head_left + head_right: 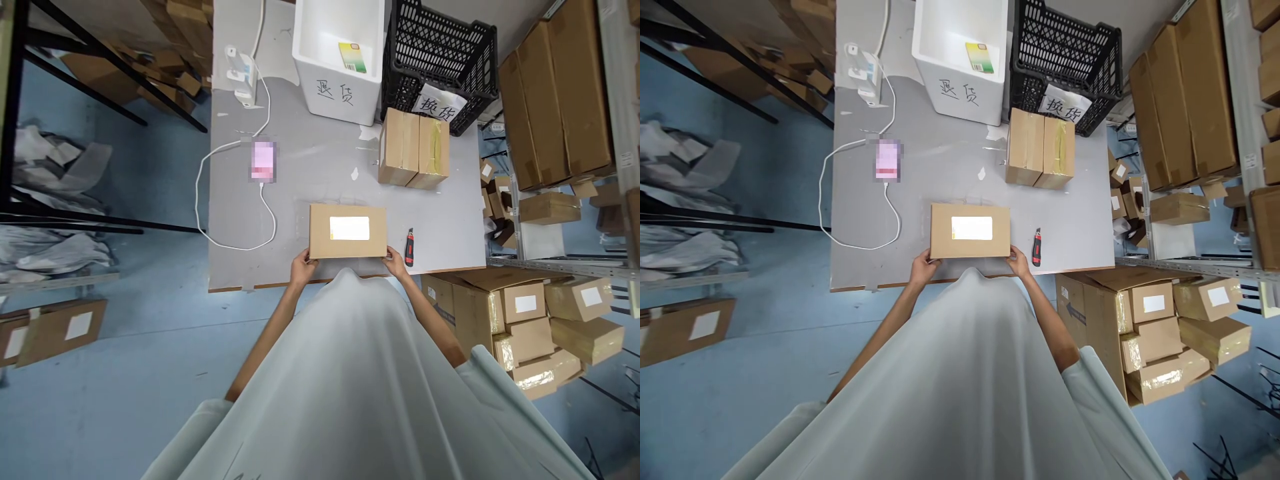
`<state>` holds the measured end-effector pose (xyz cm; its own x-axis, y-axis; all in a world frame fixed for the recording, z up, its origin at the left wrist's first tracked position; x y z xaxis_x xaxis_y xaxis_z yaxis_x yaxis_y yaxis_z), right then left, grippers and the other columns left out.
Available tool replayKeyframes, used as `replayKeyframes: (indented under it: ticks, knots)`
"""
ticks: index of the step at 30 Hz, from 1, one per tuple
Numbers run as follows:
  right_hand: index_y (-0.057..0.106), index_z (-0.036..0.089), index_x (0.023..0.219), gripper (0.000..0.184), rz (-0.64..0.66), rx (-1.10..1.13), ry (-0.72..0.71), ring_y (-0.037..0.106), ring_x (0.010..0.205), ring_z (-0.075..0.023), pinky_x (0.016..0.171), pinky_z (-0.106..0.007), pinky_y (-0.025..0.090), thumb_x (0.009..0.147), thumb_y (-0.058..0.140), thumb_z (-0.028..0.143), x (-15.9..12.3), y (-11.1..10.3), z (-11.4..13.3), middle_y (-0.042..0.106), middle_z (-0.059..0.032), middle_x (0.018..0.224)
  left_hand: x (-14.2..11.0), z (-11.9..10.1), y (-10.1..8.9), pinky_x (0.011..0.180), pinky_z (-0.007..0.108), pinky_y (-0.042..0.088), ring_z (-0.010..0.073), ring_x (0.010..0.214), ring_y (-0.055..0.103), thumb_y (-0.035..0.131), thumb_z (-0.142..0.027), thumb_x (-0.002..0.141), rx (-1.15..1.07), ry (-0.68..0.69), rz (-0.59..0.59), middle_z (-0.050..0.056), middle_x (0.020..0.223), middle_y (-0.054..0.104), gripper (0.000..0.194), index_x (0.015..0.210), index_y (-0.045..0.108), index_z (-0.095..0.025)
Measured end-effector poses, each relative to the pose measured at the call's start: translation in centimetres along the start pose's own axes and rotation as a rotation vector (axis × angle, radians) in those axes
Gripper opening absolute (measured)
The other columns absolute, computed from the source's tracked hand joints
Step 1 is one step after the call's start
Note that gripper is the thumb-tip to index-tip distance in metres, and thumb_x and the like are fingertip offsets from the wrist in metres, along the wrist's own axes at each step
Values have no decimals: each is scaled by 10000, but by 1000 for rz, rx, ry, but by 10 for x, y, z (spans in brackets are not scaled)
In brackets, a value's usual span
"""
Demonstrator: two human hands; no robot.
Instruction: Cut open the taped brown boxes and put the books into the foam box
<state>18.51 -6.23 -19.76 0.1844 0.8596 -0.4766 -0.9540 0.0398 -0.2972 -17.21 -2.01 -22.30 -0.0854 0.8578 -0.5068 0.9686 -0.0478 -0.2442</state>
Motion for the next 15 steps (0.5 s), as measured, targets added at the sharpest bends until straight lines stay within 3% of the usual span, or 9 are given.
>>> replayKeyframes:
  ticks: [5,9,12,15]
  knots:
    - [882,193,1197,530,-30,-10,-61,765,1295,-353,1133,-511,682,856,860,598,-7,-10,16,806,-161,1339,-6,-18,-7,1181,497,636,335,1276,781,757,-347,776,-3,78,5,133,1301,835,490,1232,814,-176]
    - [888,221,1189,636,-104,-53,-196,758,1272,-322,1093,-459,694,952,754,796,-12,-21,44,790,-138,1307,-14,-50,-14,1242,459,578,325,1392,716,769,-547,894,25,245,-29,145,1441,774,509,1254,814,-191]
    - [904,215,1127,664,-200,-157,-249,782,1112,-312,1041,-464,682,1020,662,824,-10,-26,67,812,-128,1145,-20,-79,-17,1121,405,601,313,1259,756,669,-658,1016,114,337,-77,138,1335,823,583,1307,821,-176]
    - [904,228,981,652,-239,-254,-232,777,1013,-301,1005,-446,648,1040,630,817,-5,-26,80,825,-110,1008,-20,-96,-21,941,353,573,282,1034,761,640,-652,1053,255,284,-126,96,1108,856,568,1276,855,-176]
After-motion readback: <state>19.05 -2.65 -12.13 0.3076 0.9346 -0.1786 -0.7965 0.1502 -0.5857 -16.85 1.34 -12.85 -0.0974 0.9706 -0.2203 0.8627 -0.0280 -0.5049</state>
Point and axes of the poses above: each hand's wrist, its own x-axis towards the middle knuckle, its own y-axis out of the palm, z = x × y, the point moved 1 cm from there along x, towards the middle knuckle
